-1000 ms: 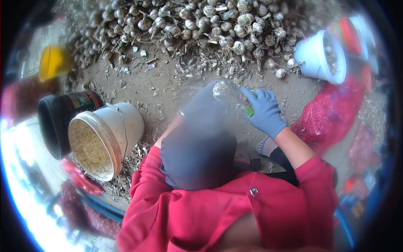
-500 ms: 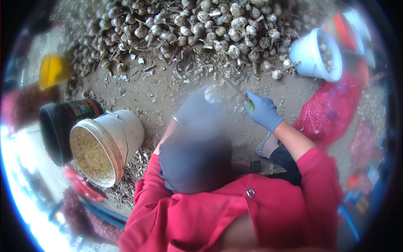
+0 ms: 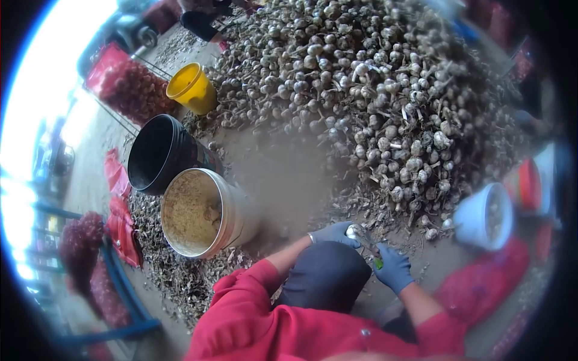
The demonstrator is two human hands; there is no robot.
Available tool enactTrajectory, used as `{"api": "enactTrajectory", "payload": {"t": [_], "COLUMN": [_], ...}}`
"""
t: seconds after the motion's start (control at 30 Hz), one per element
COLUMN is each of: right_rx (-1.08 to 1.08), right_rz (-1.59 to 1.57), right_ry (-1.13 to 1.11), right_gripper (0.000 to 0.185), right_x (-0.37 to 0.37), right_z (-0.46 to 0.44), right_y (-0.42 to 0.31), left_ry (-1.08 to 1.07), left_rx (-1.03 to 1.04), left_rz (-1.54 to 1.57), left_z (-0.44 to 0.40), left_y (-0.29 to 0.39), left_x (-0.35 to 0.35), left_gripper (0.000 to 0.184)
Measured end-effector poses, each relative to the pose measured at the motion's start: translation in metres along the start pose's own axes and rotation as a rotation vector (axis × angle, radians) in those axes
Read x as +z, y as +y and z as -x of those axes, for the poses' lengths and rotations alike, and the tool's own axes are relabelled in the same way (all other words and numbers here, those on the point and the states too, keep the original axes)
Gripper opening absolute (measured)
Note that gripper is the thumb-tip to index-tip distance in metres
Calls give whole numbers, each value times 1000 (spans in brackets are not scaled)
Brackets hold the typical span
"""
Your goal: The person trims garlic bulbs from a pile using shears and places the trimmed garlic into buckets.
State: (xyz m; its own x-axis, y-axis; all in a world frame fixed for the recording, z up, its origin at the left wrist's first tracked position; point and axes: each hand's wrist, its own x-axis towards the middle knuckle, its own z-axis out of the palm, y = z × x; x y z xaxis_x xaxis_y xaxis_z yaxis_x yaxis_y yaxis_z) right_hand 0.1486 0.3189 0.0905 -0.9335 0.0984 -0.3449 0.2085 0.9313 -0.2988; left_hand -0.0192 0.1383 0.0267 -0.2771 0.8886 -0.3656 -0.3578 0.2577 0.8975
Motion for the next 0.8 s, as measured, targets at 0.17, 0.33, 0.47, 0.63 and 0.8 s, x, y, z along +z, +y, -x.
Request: {"api": "enactTrajectory", "payload": {"t": [0.17,0.33,0.47,0.63,0.8], "right_rx": [27,167,209,379,581], "right_rz": [-96,-260,-196,-646,-1426], "right_ry": [-65,67,104,68,-206], "right_gripper": [40,48,46,43,53], "right_x": [15,18,32,93,54], "right_z": [7,8,-2,-18,4], "right_y": [10,-2,-7,48,21], "left_ry": [32,107,13,113,145], "left_rx": [-179,43,12,114,228], "left_rz": [-89,73,-152,294,1152], "left_z": [14,-9,-9,-14,-27], "left_y": [26,-11,20,-34,-32], "left_x": [14,17,15,-1,-23], "left_gripper": [52,40,61,71,38]}}
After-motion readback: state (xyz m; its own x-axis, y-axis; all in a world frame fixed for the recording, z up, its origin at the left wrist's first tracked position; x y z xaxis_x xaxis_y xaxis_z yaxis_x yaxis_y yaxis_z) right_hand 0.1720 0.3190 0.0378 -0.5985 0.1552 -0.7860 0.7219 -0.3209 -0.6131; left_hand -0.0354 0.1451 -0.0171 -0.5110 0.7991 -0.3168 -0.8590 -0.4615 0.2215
